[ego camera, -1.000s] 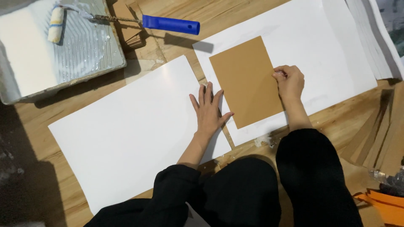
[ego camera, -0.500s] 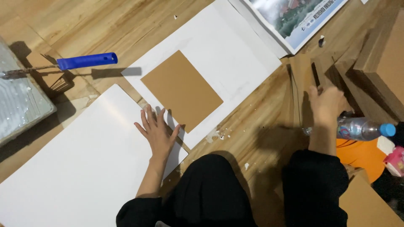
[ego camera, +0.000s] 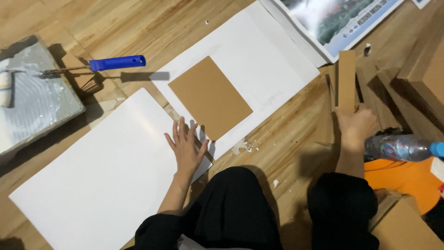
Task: The person sits on the floor and applies a white adhesive to a brown cardboard sheet using a paint roller. They then place the coated cardboard onto a larger white sheet and smooth it down. The person repeats this process, arranging multiple brown cardboard pieces side-by-side on the white sheet to form a pattern.
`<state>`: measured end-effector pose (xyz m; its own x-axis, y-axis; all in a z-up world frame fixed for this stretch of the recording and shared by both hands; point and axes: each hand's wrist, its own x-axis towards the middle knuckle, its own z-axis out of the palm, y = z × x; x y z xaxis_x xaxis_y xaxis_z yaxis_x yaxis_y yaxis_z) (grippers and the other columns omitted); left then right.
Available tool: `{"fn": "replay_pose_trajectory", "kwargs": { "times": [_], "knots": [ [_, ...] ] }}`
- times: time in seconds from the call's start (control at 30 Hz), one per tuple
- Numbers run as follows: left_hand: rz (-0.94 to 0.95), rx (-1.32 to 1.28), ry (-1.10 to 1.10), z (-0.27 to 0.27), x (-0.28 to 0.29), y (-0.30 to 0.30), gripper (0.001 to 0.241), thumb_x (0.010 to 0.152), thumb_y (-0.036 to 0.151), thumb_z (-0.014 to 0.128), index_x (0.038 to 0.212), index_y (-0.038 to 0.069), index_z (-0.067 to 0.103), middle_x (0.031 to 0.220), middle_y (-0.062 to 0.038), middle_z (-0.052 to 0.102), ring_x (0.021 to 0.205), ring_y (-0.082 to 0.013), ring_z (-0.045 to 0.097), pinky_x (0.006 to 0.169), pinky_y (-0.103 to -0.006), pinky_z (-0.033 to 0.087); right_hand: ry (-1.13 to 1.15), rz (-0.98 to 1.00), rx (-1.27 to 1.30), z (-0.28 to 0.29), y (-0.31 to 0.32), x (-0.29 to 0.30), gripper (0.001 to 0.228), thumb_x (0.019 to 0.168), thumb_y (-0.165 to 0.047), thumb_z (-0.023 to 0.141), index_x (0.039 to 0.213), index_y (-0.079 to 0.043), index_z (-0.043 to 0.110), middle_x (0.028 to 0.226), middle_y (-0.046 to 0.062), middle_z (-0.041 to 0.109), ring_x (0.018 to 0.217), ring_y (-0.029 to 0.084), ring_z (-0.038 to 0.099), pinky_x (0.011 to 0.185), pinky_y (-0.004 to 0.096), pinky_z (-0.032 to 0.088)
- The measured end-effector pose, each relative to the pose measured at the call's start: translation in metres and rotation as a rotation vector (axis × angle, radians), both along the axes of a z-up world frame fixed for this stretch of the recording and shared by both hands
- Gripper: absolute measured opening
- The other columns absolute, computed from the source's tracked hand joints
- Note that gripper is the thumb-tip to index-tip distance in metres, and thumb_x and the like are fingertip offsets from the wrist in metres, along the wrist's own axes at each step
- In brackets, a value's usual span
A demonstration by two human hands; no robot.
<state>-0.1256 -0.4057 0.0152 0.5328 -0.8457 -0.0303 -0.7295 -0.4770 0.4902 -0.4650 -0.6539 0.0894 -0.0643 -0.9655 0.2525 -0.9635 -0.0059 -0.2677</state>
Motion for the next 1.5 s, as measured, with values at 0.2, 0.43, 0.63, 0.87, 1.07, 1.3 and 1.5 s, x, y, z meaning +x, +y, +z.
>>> {"fn": "replay_pose_trajectory", "kwargs": {
  "times": [0.2,0.43,0.63,0.87,1.07,1.3,1.5],
  "knots": [
    [-0.002,0.016,-0.038,-0.01,-0.002,-0.001,0.06,0.083,0.049,0.049,0.132,0.02,0.032,0.146,-0.012,0.015,0.136,-0.0313,0.006,0.104,-0.0591,-0.002,-0.11,0.387,0.099,-0.038,0.001,0.121,0.051,0.064,-0.035,0.082,0.096,0.002,0.067,0.082,0.019,0.06,0.079,0.04,0.058,0.067,0.044,0.048],
    [0.079,0.068,-0.124,-0.039,0.011,0.017,0.06,0.086,0.052,0.038,0.135,0.02,0.027,0.147,-0.01,0.011,0.136,-0.029,0.003,0.105,-0.0554,-0.005,-0.067,0.438,0.37,-0.079,-0.013,0.218,0.054,0.062,-0.029,0.082,0.106,-0.005,0.061,0.088,0.013,0.058,0.086,0.034,0.06,0.071,0.045,0.049],
    [0.072,0.147,-0.146,-0.041,0.012,0.019,0.063,0.086,0.058,0.027,0.138,0.023,0.019,0.147,-0.008,0.008,0.137,-0.0272,0.0,0.106,-0.0533,-0.006,-0.037,0.472,0.436,-0.075,-0.014,0.229,0.056,0.061,-0.027,0.082,0.107,-0.004,0.061,0.089,0.015,0.056,0.087,0.036,0.06,0.072,0.047,0.048],
    [0.081,0.158,-0.153,-0.038,0.011,0.017,0.063,0.085,0.059,0.023,0.137,0.024,0.02,0.146,-0.005,0.01,0.137,-0.0246,0.002,0.108,-0.0502,-0.005,-0.179,0.504,0.407,-0.09,-0.018,0.219,0.042,0.067,-0.02,0.08,0.103,-0.005,0.063,0.081,0.007,0.052,0.076,0.026,0.058,0.068,0.038,0.047],
    [0.067,0.161,-0.151,-0.039,0.011,0.017,0.062,0.085,0.059,0.022,0.136,0.025,0.02,0.146,-0.005,0.009,0.137,-0.0238,0.0,0.108,-0.0503,-0.006,-0.217,0.553,0.317,-0.082,-0.012,0.216,0.035,0.07,-0.016,0.078,0.1,-0.004,0.064,0.075,0.006,0.051,0.069,0.022,0.056,0.063,0.036,0.044],
    [-0.056,0.139,-0.145,-0.033,0.003,0.003,0.064,0.082,0.062,0.028,0.138,0.03,0.022,0.145,-0.004,0.013,0.137,-0.0256,0.002,0.106,-0.054,-0.008,-0.216,0.495,0.321,-0.076,-0.003,0.225,0.037,0.069,-0.025,0.077,0.099,-0.007,0.064,0.076,0.005,0.052,0.071,0.022,0.055,0.065,0.037,0.044],
    [-0.035,0.199,-0.127,-0.025,0.002,-0.001,0.068,0.079,0.059,0.038,0.138,0.027,0.025,0.146,-0.007,0.016,0.137,-0.0275,0.005,0.103,-0.058,-0.01,-0.231,0.538,0.328,-0.084,-0.007,0.22,0.034,0.07,-0.02,0.077,0.098,-0.006,0.064,0.076,0.006,0.052,0.072,0.024,0.055,0.067,0.038,0.044]
  ]
}}
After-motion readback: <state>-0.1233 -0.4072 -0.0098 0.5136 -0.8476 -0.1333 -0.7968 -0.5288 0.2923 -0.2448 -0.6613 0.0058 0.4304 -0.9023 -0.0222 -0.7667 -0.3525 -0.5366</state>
